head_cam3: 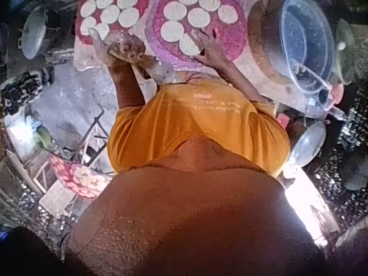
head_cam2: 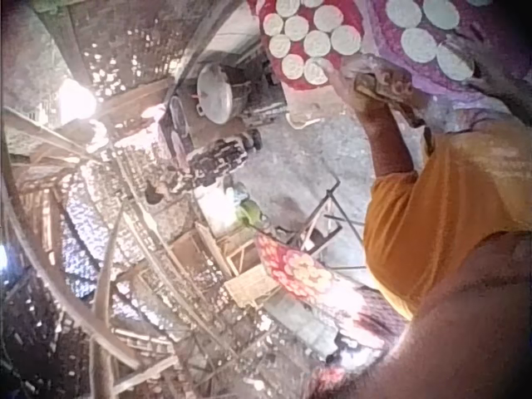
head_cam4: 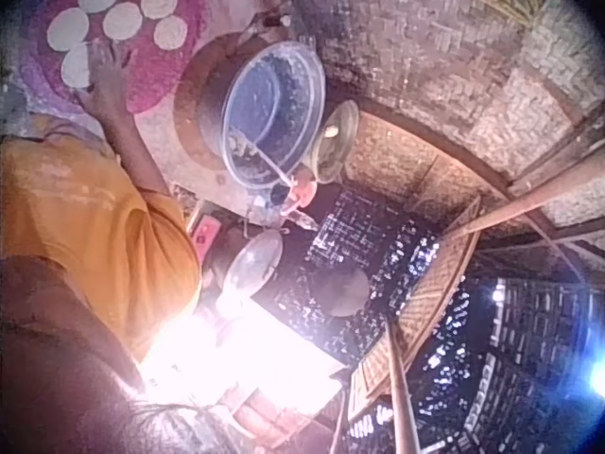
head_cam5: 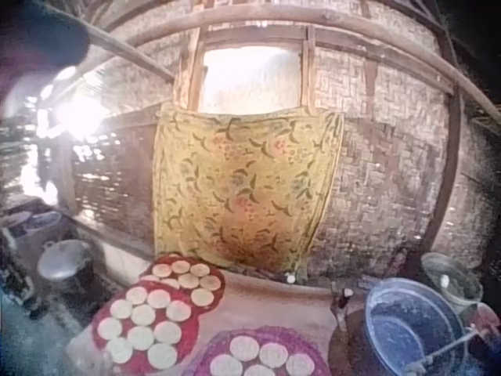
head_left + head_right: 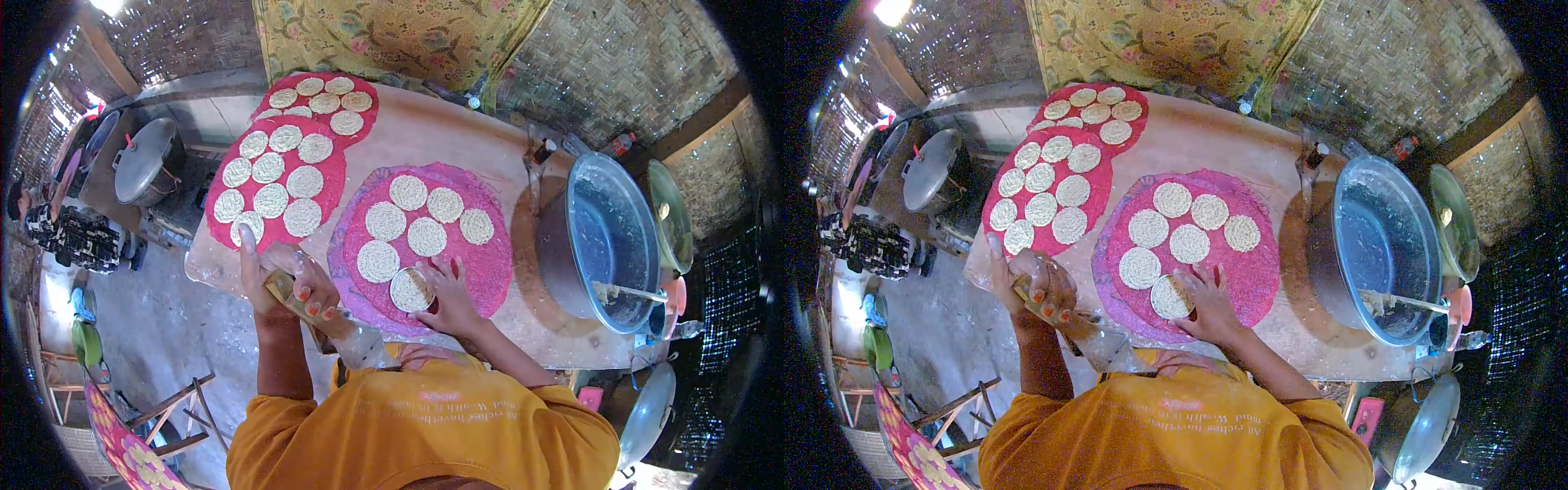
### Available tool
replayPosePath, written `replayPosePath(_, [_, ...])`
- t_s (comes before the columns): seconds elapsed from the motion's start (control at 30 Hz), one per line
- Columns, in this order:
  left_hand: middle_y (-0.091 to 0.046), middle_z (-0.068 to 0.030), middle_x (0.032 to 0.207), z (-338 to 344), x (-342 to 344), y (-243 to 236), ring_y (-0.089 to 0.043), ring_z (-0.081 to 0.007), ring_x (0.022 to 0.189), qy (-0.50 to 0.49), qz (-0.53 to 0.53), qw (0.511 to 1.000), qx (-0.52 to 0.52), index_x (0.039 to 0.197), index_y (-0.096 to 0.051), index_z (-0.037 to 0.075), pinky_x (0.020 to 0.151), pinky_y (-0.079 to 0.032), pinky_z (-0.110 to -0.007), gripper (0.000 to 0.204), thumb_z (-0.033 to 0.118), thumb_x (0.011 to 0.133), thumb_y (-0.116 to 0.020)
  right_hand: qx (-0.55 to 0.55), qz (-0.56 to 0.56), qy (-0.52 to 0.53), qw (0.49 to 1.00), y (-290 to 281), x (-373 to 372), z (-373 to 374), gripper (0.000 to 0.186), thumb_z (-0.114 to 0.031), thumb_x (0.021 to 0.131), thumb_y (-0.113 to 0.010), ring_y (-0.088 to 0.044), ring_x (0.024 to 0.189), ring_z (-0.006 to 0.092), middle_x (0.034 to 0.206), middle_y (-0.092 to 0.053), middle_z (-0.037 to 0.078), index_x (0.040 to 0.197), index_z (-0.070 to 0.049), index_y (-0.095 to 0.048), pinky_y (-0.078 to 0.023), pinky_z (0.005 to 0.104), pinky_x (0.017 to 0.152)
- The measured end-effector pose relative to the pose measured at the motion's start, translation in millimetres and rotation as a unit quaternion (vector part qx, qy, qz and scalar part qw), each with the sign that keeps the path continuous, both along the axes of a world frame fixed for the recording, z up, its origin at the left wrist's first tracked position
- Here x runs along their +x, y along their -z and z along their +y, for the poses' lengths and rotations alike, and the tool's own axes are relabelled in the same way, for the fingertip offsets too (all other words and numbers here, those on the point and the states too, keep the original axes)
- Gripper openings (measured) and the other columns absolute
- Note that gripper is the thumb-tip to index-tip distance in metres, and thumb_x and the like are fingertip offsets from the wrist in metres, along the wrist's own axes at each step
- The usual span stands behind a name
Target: The person uses a wooden extruder to create circular patterns of dough on a mat, refilling the tool from a bowl with a spoon.
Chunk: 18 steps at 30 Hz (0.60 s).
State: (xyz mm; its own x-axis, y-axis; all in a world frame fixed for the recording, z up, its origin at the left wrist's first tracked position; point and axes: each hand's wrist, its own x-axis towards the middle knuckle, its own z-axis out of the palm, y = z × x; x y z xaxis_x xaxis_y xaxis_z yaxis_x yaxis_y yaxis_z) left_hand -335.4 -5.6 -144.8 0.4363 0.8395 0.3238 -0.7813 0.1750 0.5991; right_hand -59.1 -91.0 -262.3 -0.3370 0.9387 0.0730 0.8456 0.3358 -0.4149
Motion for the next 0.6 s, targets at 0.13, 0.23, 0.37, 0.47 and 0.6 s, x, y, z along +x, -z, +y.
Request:
replayPosePath(0.13, [-0.048, -0.0199, 0.043, 0, 5, -2, -0.042, -0.0286, 0.031, 0.035, -0.028, 0.999, 0.007, 0.048, -0.046, 0.001, 0.037, -0.041, -0.042, 0.085, 0.064, 0.088, -0.006, -0.005, 0.036, 0.025, 0.999, 2, -1, 0, 0.094, -0.049, 0.063, -0.073, -0.033, 0.127, 0.0331, 0.129, -0.043, 0.016, 0.136, -0.008, -0.031, -0.004, 0.0565, 0.108])
replayPosePath(0.23, [-0.048, -0.0204, 0.043, -2, 7, -5, -0.042, -0.0294, 0.031, 0.048, -0.054, 0.997, -0.018, 0.049, -0.046, 0.001, 0.037, -0.041, -0.042, 0.085, 0.065, 0.088, -0.005, 0.011, 0.088, 0.019, 0.996, 5, -1, -2, 0.094, -0.047, 0.061, -0.075, -0.035, 0.125, 0.0331, 0.127, -0.045, 0.016, 0.135, -0.009, -0.033, -0.005, 0.0564, 0.108])
replayPosePath(0.37, [-0.048, -0.0196, 0.044, 0, 6, -2, -0.042, -0.0300, 0.033, 0.048, -0.043, 0.998, -0.007, 0.051, -0.047, 0.000, 0.039, -0.041, -0.041, 0.087, 0.067, 0.087, -0.004, 0.053, 0.173, 0.111, 0.977, -20, 19, -2, 0.093, -0.044, 0.060, -0.077, -0.038, 0.123, 0.0317, 0.125, -0.047, 0.015, 0.135, -0.009, -0.034, -0.009, 0.0547, 0.108])
replayPosePath(0.47, [-0.048, -0.0187, 0.045, 4, 9, 4, -0.042, -0.0304, 0.035, 0.054, -0.036, 0.998, -0.010, 0.052, -0.048, 0.001, 0.041, -0.041, -0.042, 0.088, 0.070, 0.085, -0.005, 0.090, 0.101, 0.238, 0.962, -20, 45, -1, 0.093, -0.043, 0.060, -0.079, -0.044, 0.117, 0.0298, 0.124, -0.049, 0.014, 0.135, -0.009, -0.035, -0.021, 0.0487, 0.102])
replayPosePath(0.6, [-0.050, -0.0177, 0.048, 16, 20, 14, -0.045, -0.0313, 0.041, 0.087, -0.044, 0.995, 0.028, 0.055, -0.050, 0.002, 0.045, -0.041, -0.041, 0.090, 0.075, 0.081, -0.003, 0.072, 0.023, 0.244, 0.967, -3, 56, -5, 0.097, -0.046, 0.058, -0.079, -0.045, 0.115, 0.0309, 0.125, -0.049, 0.014, 0.135, -0.008, -0.033, -0.026, 0.0442, 0.100])
